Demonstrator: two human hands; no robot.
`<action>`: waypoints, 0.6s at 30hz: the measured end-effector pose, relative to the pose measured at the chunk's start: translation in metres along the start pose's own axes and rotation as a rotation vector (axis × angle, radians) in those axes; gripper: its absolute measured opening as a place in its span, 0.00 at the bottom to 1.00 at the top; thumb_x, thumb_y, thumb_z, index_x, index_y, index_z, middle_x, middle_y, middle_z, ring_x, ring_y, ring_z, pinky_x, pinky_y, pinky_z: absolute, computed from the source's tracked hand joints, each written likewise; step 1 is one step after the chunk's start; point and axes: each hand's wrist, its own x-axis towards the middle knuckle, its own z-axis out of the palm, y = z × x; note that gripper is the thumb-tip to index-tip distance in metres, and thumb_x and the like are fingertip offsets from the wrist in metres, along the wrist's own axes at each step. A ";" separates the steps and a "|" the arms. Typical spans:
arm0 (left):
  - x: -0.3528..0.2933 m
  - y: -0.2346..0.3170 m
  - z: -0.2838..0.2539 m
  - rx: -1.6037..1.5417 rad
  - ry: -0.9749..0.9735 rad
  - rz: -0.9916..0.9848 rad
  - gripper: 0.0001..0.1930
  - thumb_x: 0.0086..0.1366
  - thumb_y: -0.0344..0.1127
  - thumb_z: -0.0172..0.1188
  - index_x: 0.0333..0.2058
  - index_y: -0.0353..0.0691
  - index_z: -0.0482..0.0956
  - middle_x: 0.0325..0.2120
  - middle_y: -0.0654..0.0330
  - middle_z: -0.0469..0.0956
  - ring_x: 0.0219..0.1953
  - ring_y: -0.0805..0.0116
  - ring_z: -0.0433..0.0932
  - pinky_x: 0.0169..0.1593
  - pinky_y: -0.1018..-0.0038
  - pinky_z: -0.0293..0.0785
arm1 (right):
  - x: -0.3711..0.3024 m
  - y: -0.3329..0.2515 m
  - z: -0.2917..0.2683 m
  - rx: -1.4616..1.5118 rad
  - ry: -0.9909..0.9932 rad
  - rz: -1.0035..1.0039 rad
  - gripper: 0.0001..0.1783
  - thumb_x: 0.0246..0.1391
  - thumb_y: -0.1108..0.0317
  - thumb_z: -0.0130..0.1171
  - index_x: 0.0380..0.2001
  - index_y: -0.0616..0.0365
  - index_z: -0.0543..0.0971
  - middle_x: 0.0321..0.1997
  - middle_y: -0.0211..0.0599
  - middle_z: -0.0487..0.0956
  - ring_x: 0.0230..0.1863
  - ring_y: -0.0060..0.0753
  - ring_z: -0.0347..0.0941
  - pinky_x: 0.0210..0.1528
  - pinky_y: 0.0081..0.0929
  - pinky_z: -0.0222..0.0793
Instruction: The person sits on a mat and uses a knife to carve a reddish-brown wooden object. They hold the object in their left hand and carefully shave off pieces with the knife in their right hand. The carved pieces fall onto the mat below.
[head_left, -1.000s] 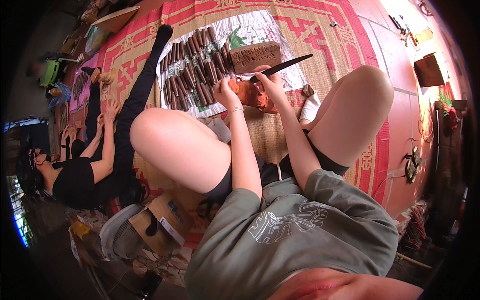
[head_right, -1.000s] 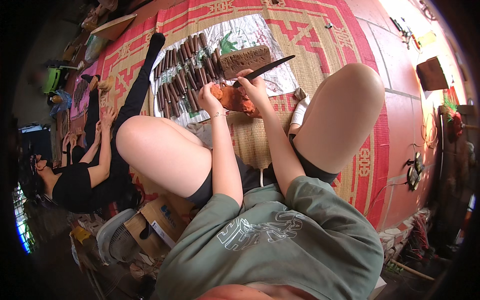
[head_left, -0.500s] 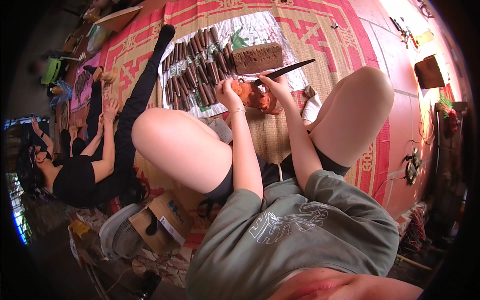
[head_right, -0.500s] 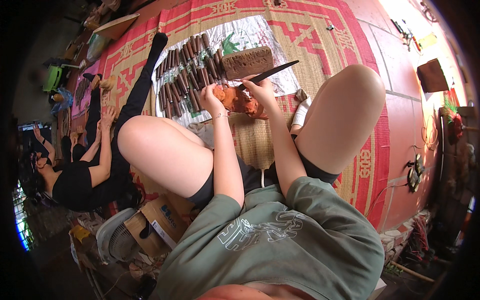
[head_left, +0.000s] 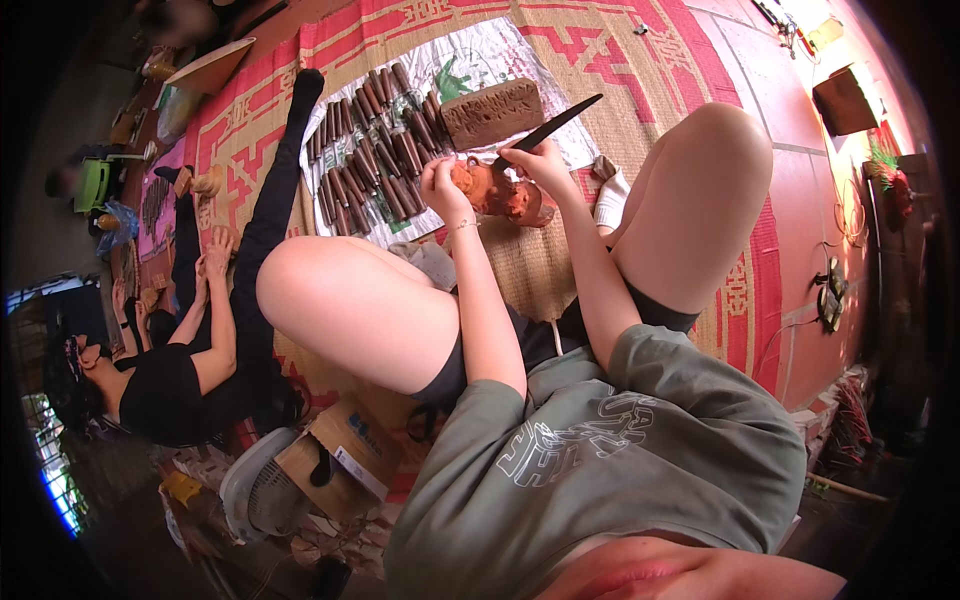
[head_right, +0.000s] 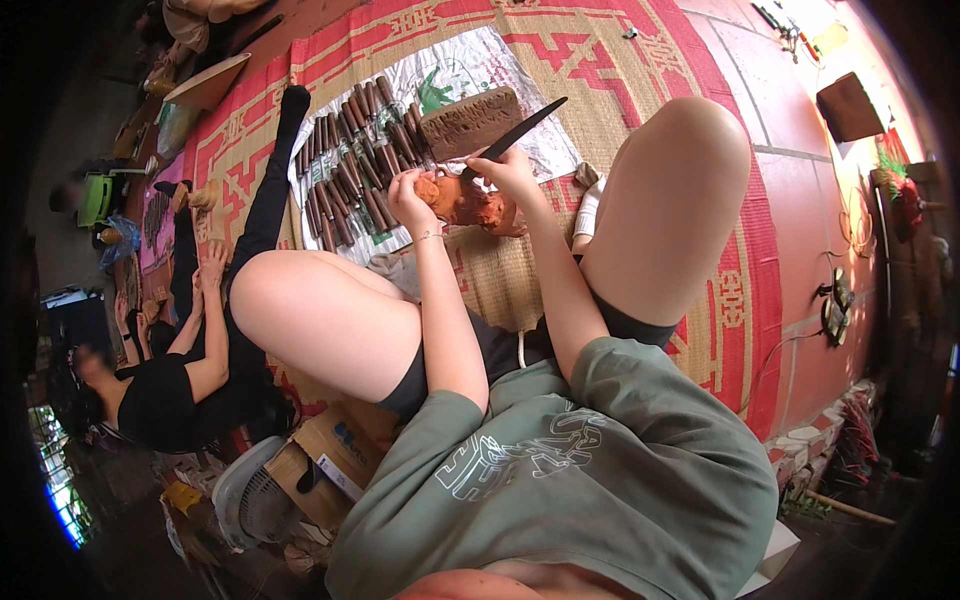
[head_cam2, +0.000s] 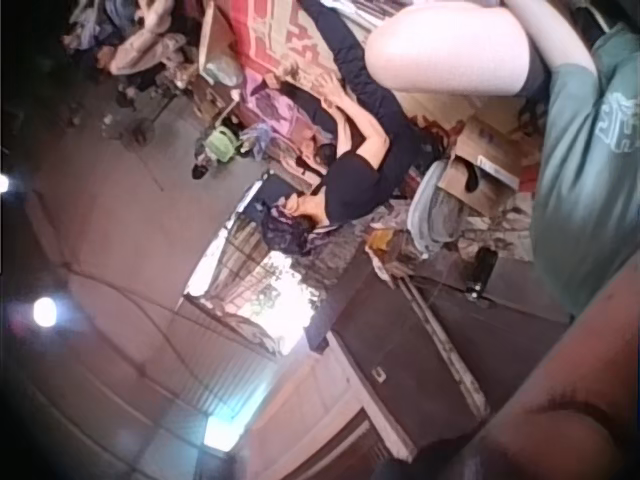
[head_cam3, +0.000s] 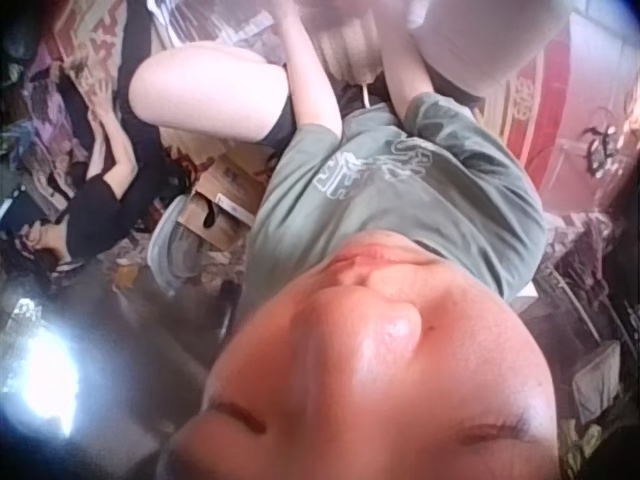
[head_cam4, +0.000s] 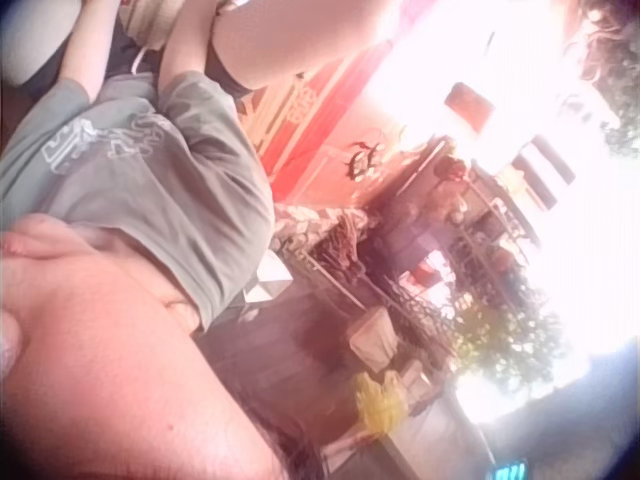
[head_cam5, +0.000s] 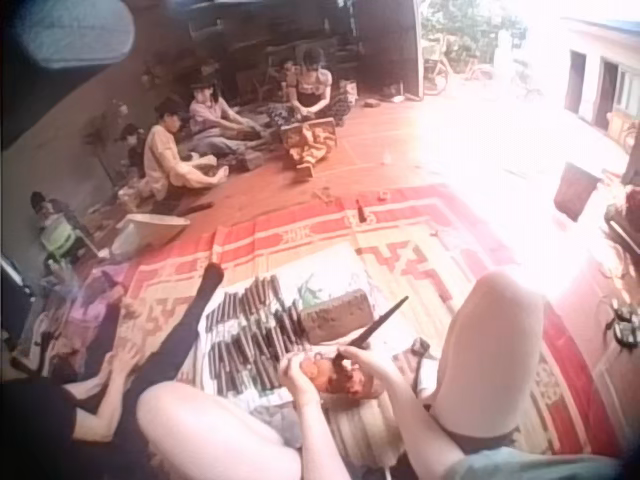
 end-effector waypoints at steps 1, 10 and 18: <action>0.001 -0.001 -0.003 0.003 -0.011 -0.011 0.04 0.49 0.26 0.51 0.22 0.31 0.73 0.19 0.58 0.73 0.22 0.70 0.73 0.33 0.78 0.68 | 0.000 0.000 -0.003 -0.033 0.031 -0.024 0.08 0.43 0.68 0.61 0.27 0.61 0.78 0.18 0.26 0.74 0.15 0.14 0.65 0.16 0.13 0.57; 0.006 0.002 -0.006 0.134 0.156 -0.003 0.07 0.50 0.31 0.61 0.23 0.32 0.77 0.23 0.63 0.76 0.26 0.77 0.72 0.33 0.80 0.68 | 0.006 0.008 -0.011 -0.008 0.067 -0.016 0.08 0.42 0.69 0.59 0.27 0.62 0.79 0.22 0.31 0.77 0.18 0.17 0.69 0.20 0.17 0.65; -0.002 0.014 0.001 0.014 0.135 0.006 0.21 0.46 0.27 0.67 0.38 0.31 0.69 0.26 0.58 0.74 0.29 0.75 0.73 0.34 0.82 0.70 | 0.000 0.009 -0.003 -0.106 0.074 -0.005 0.10 0.42 0.67 0.58 0.29 0.61 0.79 0.22 0.31 0.77 0.19 0.18 0.70 0.21 0.18 0.66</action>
